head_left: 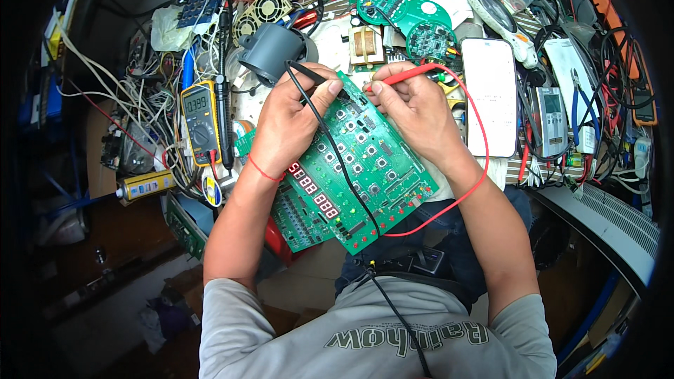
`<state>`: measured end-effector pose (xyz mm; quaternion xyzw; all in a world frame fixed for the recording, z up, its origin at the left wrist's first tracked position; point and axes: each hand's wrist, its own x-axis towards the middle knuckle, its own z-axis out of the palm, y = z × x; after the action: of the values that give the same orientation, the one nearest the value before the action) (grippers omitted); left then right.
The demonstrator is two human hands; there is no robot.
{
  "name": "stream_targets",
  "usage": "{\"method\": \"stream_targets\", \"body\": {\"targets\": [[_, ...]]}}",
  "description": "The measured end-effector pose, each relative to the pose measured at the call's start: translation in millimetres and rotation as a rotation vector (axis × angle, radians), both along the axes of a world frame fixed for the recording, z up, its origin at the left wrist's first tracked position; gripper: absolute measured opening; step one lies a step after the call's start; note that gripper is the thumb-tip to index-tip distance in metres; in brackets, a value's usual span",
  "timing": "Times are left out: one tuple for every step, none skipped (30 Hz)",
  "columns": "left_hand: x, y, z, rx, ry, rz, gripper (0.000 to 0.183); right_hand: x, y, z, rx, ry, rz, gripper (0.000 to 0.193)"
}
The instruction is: The person uses a multimeter to test points on a green circuit board with seven-segment displays. They hold the board with one hand and touch probes to various test points with the other, observing readings on the multimeter. The person briefly moves a phone aside to access the board.
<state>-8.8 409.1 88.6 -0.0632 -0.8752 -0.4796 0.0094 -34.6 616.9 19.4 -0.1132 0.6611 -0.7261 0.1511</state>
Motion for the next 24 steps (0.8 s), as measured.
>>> {"method": "stream_targets", "body": {"targets": [[0.1,0.0,0.1,-0.001,0.005,0.0,0.019,0.1,0.0,0.1,0.004,0.004,0.003,0.018],[0.2,0.1,0.1,-0.004,0.003,0.002,0.019,0.1,-0.1,0.3,0.0,0.003,0.0,0.018],[0.1,0.3,0.2,-0.007,0.003,0.005,0.019,0.3,-0.3,0.5,-0.005,0.002,-0.002,0.018],[0.0,0.5,0.4,-0.011,0.003,0.01,0.02,0.4,-0.5,0.7,-0.01,0.001,-0.005,0.019],[-0.2,0.7,0.7,-0.014,0.005,0.005,0.02,0.5,-0.4,1.1,-0.004,0.0,-0.005,0.019],[-0.2,0.9,1.3,-0.019,0.005,0.003,0.02,0.7,0.0,1.6,0.002,-0.001,-0.005,0.019],[-0.2,0.6,2.2,-0.023,0.006,0.001,0.02,1.0,0.2,1.9,0.008,-0.003,-0.005,0.019],[-0.3,0.1,3.2,-0.028,-0.01,-0.004,0.019,0.9,0.1,2.3,0.009,-0.002,-0.003,0.019],[-0.5,-0.4,4.1,-0.031,-0.027,-0.01,0.019,0.7,0.3,2.5,0.011,-0.001,-0.002,0.019],[-0.6,-0.8,4.6,-0.035,-0.044,-0.016,0.019,0.8,0.2,2.7,0.014,-0.001,0.0,0.019],[-0.3,-0.8,4.6,-0.037,-0.041,-0.014,0.018,1.2,-0.7,2.7,-0.016,-0.012,-0.022,0.02],[-0.1,-0.7,4.1,-0.039,-0.038,-0.011,0.018,1.7,-2.1,2.6,-0.046,-0.024,-0.044,0.021],[0.3,-0.6,3.4,-0.041,-0.035,-0.008,0.018,2.2,-3.0,2.5,-0.086,-0.052,-0.067,0.022],[0.2,-0.5,2.3,-0.037,-0.021,-0.007,0.019,2.2,-3.0,2.5,-0.059,-0.033,-0.062,0.022],[-0.4,-0.3,0.8,-0.032,-0.006,-0.007,0.02,2.0,-2.4,2.5,-0.042,-0.03,-0.057,0.022],[-0.8,-0.2,-0.6,-0.028,0.008,-0.007,0.021,2.0,-2.0,2.5,-0.041,-0.042,-0.055,0.021],[-0.9,-0.4,-1.6,-0.022,0.005,-0.003,0.021,2.0,-2.1,2.4,-0.03,-0.026,-0.055,0.021],[-0.9,-0.6,-2.5,-0.017,0.002,0.0,0.021,2.1,-2.4,2.1,-0.036,-0.024,-0.056,0.021],[-0.8,-0.9,-3.1,-0.013,-0.002,0.004,0.02,2.3,-2.7,1.8,-0.055,-0.044,-0.058,0.021],[-0.6,-1.2,-3.4,-0.016,-0.001,0.001,0.02,2.7,-2.6,1.4,-0.047,-0.022,-0.058,0.021],[-0.4,-1.5,-3.7,-0.021,0.0,-0.002,0.02,3.2,-2.2,1.0,-0.052,-0.021,-0.06,0.02],[-0.2,-1.8,-3.9,-0.027,0.005,-0.003,0.019,3.6,-2.3,0.5,-0.086,-0.017,-0.06,0.02],[0.0,-1.9,-4.2,-0.029,0.021,-0.011,0.018,3.4,-2.2,0.0,-0.087,-0.02,-0.055,0.02],[-0.6,-1.4,-5.1,-0.013,0.035,-0.008,0.017,3.4,-2.5,-0.5,-0.076,-0.023,-0.059,0.02]]}}
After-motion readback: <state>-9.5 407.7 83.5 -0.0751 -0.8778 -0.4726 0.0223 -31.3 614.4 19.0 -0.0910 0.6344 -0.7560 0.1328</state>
